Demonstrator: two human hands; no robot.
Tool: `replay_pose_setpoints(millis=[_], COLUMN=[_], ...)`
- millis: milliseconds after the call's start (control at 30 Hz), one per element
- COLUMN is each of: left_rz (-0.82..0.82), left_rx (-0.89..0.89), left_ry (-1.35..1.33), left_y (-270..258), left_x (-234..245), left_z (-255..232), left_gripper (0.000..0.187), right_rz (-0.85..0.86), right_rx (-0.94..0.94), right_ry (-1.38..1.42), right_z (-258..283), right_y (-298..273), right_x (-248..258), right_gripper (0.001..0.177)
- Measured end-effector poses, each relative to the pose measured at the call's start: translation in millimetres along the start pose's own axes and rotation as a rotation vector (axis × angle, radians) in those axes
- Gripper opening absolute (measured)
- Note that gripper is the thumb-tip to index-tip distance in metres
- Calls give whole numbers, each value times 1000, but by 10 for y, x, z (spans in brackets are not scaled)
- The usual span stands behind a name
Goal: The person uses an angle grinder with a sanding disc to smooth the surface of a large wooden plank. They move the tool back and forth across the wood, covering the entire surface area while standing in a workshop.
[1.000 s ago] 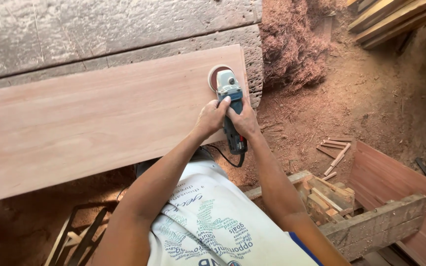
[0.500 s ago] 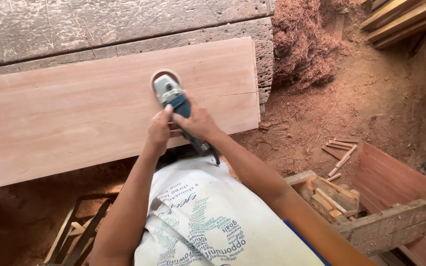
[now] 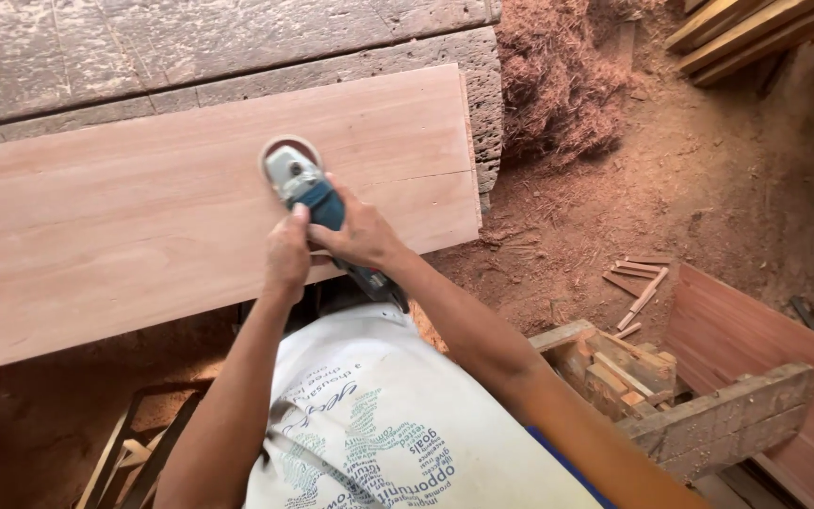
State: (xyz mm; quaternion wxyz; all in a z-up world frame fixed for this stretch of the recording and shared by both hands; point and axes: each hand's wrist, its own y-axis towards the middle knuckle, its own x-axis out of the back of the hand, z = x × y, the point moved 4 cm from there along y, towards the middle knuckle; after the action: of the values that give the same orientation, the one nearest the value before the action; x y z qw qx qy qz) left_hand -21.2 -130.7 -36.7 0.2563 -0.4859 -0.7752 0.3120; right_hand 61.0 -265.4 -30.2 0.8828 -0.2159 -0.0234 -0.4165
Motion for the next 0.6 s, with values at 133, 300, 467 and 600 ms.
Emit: replay_pose_setpoints(millis=[133,300,467,600], left_rz=[108,292,365,426], left_rx=[24,-81,-198,-59], left_ry=[68,493,714,699], left_y=[145,282,454,339], left_x=[-505,-1236,-1778,-1682], left_z=[121,73,153,202], left_gripper=[49,61,74,72], right_rz=[42,-186,-428,-476], right_rx=[-206,-363,-242,-272], right_ry=[88,323,424,529], right_z=[-232,-1031,-1117,-1036], right_y=[-217,-523,-755,-893], right_x=[360,687,900,720], right_gripper=[96,53,55,53])
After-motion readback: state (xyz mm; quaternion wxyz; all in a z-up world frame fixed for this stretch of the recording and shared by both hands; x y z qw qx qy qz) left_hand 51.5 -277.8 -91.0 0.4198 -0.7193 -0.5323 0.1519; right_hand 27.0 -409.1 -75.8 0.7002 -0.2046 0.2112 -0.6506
